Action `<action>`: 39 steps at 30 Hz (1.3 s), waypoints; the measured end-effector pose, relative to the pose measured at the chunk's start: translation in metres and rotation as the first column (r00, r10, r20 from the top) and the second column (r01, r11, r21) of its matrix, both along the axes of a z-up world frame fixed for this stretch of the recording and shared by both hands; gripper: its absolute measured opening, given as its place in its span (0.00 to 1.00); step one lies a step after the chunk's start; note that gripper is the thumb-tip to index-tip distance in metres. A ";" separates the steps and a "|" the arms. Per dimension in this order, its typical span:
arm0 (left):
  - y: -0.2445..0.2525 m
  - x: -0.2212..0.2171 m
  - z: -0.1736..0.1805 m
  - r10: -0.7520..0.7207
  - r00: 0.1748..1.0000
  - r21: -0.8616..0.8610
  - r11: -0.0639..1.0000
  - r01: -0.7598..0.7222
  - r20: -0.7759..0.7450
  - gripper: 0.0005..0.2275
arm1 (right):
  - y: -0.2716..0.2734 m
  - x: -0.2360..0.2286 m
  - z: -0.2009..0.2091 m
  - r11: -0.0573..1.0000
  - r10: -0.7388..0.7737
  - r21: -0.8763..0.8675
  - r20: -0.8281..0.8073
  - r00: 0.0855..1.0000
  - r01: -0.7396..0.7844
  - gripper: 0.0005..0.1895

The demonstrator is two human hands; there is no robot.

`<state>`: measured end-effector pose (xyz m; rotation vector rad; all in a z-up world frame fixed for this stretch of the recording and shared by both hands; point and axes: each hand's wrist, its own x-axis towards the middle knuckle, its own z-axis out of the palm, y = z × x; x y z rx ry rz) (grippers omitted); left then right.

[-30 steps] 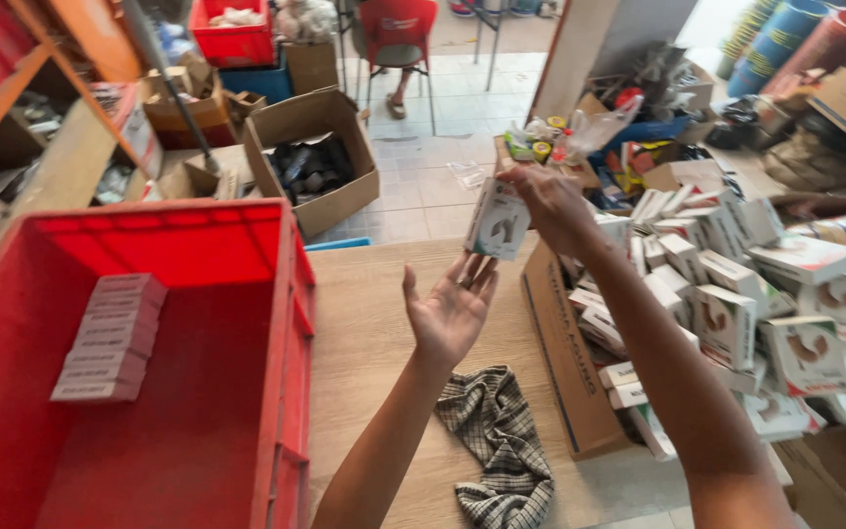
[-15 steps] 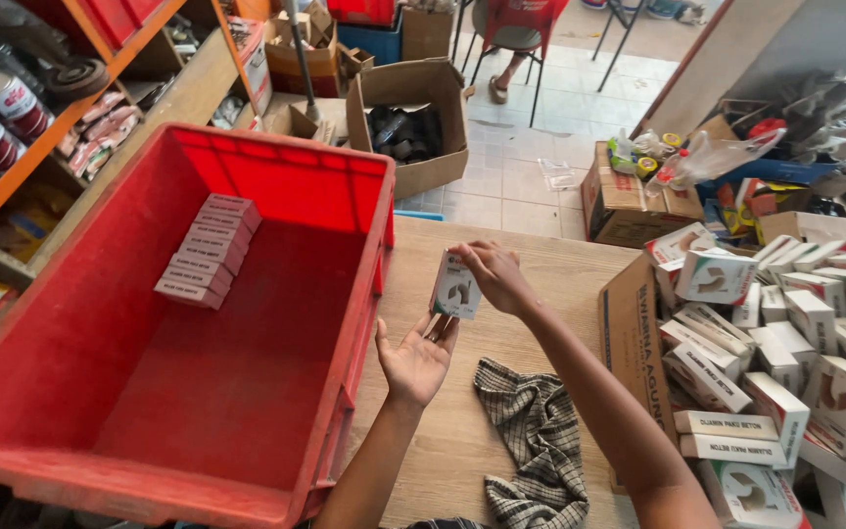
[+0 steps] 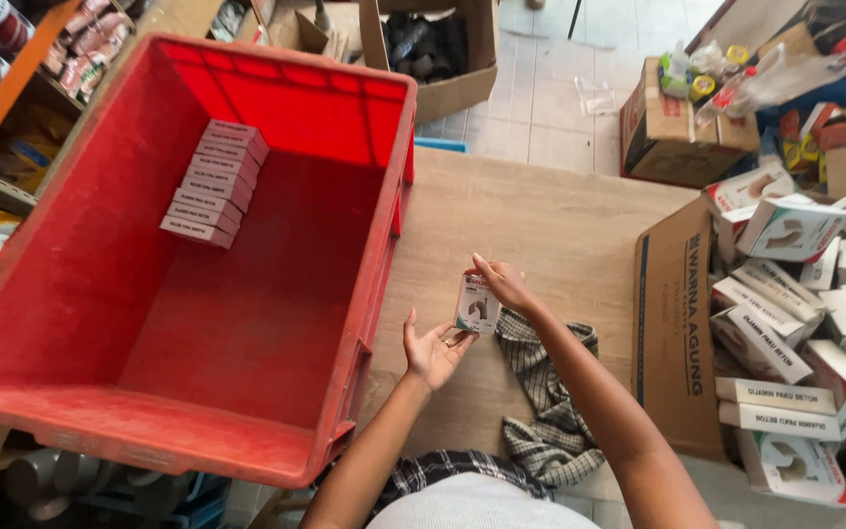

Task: The person wipes small white boxes with a checkered cloth on a wooden table and places them into a red plastic bin. The person repeats this process for several boxes, taking them from a larger cardboard box and stacking them neatly in the red bin.

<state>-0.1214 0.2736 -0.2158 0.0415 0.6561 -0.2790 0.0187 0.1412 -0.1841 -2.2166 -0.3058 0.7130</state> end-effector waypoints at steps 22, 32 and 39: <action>0.026 0.023 -0.017 -0.520 0.717 0.750 -0.662 0.005 -0.464 0.50 | -0.045 -0.072 -0.057 0.957 -0.200 -0.074 0.529 0.825 0.280 0.16; 0.023 0.050 -0.019 -0.727 0.522 0.703 -0.646 -0.298 -0.447 0.60 | -0.074 -0.112 -0.082 0.956 -0.081 -0.114 0.785 0.615 0.272 0.12; 0.023 0.048 -0.030 -0.763 0.530 0.713 -0.599 -0.365 -0.370 0.53 | -0.030 -0.091 -0.070 0.969 0.045 -0.146 0.896 0.441 0.197 0.17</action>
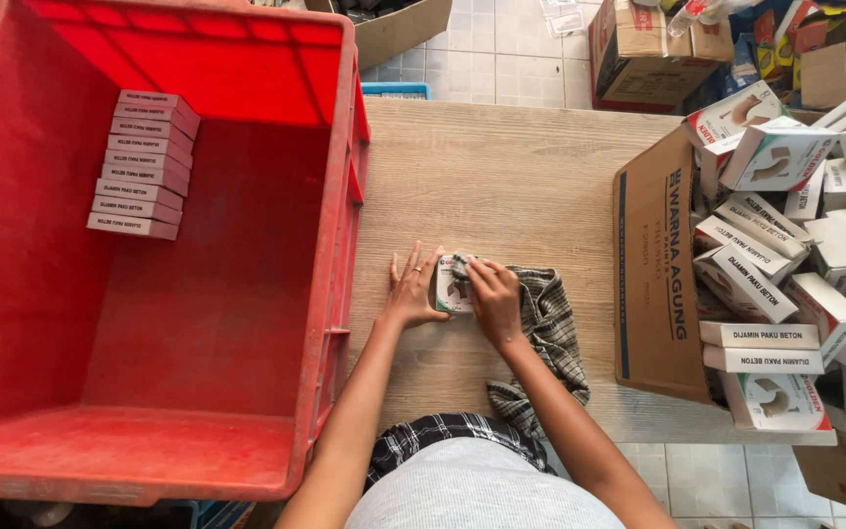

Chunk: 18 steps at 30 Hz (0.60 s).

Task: The person wipes small white boxes with a checkered cloth on a wooden table and places them into a red plastic bin. The person repeats this process for several boxes, taking them from a larger cardboard box and stacking them neatly in the red bin.

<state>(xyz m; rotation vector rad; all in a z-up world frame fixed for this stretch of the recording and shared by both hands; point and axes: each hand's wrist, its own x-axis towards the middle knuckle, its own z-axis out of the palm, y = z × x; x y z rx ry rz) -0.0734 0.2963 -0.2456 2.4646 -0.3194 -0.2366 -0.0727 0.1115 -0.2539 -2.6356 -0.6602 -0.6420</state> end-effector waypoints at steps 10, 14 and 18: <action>0.002 -0.002 -0.012 0.054 0.998 0.066 0.996 -0.052 -0.026 0.53 | 0.022 -0.043 0.026 0.936 0.100 -0.336 -0.020 0.995 -0.101 0.33; 0.001 0.000 -0.023 0.048 0.997 0.133 0.990 -0.040 -0.054 0.53 | 0.038 -0.028 0.027 0.951 -0.026 -0.310 -0.051 0.998 0.008 0.34; 0.003 -0.004 -0.008 0.056 0.996 0.105 0.993 -0.049 -0.064 0.52 | 0.025 -0.042 0.016 0.931 0.047 -0.357 -0.096 0.994 -0.078 0.33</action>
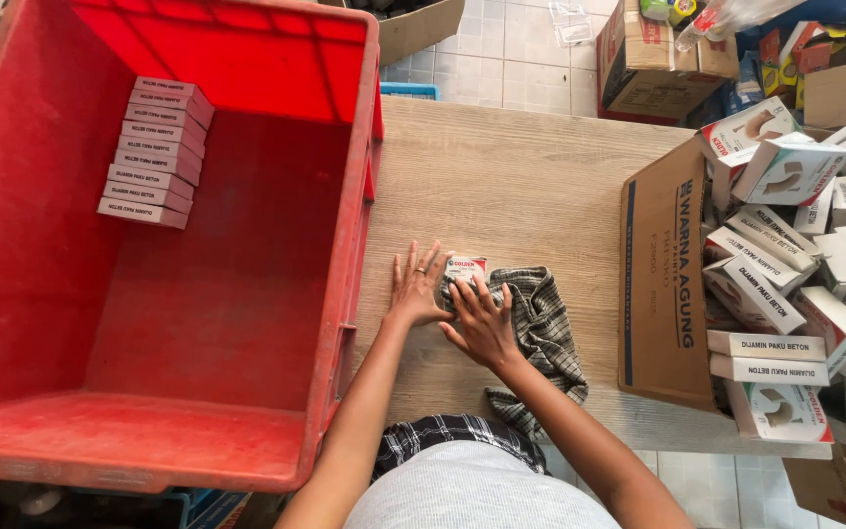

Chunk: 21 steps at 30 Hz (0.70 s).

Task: The person wipes small white boxes with a checkered cloth on a wooden table and places them into a red plastic bin. The person repeats this process for several boxes, taking them from a larger cardboard box and stacking them neatly in the red bin.

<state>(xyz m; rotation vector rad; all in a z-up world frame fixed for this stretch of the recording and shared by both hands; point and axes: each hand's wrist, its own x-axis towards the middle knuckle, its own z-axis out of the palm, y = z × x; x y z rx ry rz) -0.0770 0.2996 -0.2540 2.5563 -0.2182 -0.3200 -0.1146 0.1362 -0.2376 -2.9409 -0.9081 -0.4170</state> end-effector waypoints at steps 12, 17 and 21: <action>0.000 0.000 -0.005 -0.010 1.000 0.022 1.000 0.010 0.009 0.51 | 0.012 -0.003 -0.003 0.998 -0.065 -0.016 -0.021 0.998 0.065 0.35; -0.001 0.001 -0.006 0.003 0.999 0.055 0.998 -0.005 0.043 0.52 | 0.009 -0.012 0.003 0.999 -0.032 -0.008 -0.070 0.997 0.031 0.35; -0.002 0.001 -0.014 -0.002 0.996 0.078 0.997 -0.005 0.089 0.43 | 0.020 0.025 0.005 0.991 -0.126 0.030 -0.099 0.987 0.129 0.35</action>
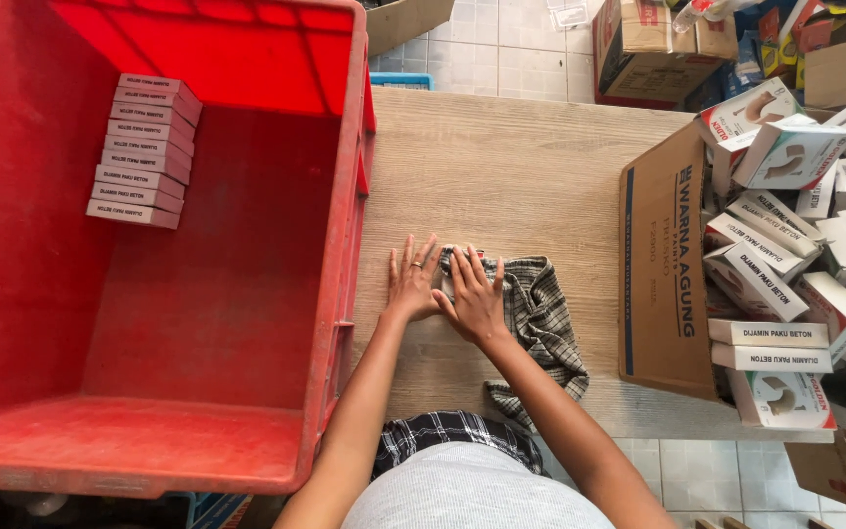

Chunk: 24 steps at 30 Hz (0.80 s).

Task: The person wipes small white boxes with a checkered cloth on a wooden table and places them into a red plastic bin. The person repeats this process for several boxes, taking them from a larger cardboard box and stacking them neatly in the red bin.

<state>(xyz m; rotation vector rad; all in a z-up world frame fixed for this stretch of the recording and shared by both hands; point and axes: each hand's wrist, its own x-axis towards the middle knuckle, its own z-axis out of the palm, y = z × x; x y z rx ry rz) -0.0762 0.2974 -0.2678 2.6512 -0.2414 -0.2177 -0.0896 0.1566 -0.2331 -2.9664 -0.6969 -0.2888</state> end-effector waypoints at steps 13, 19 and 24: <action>0.000 0.006 -0.025 0.012 1.000 -0.036 0.999 -0.013 -0.016 0.49 | 0.004 -0.025 -0.002 0.997 0.077 -0.019 -0.013 0.997 -0.078 0.36; -0.001 0.000 -0.010 0.028 1.000 -0.042 0.999 -0.028 0.008 0.43 | -0.002 -0.050 -0.003 0.997 0.076 -0.027 -0.019 0.997 -0.076 0.34; 0.000 -0.002 0.008 0.022 0.999 -0.018 1.000 -0.022 -0.031 0.49 | -0.014 -0.035 -0.007 0.994 0.099 -0.054 0.032 0.995 -0.098 0.34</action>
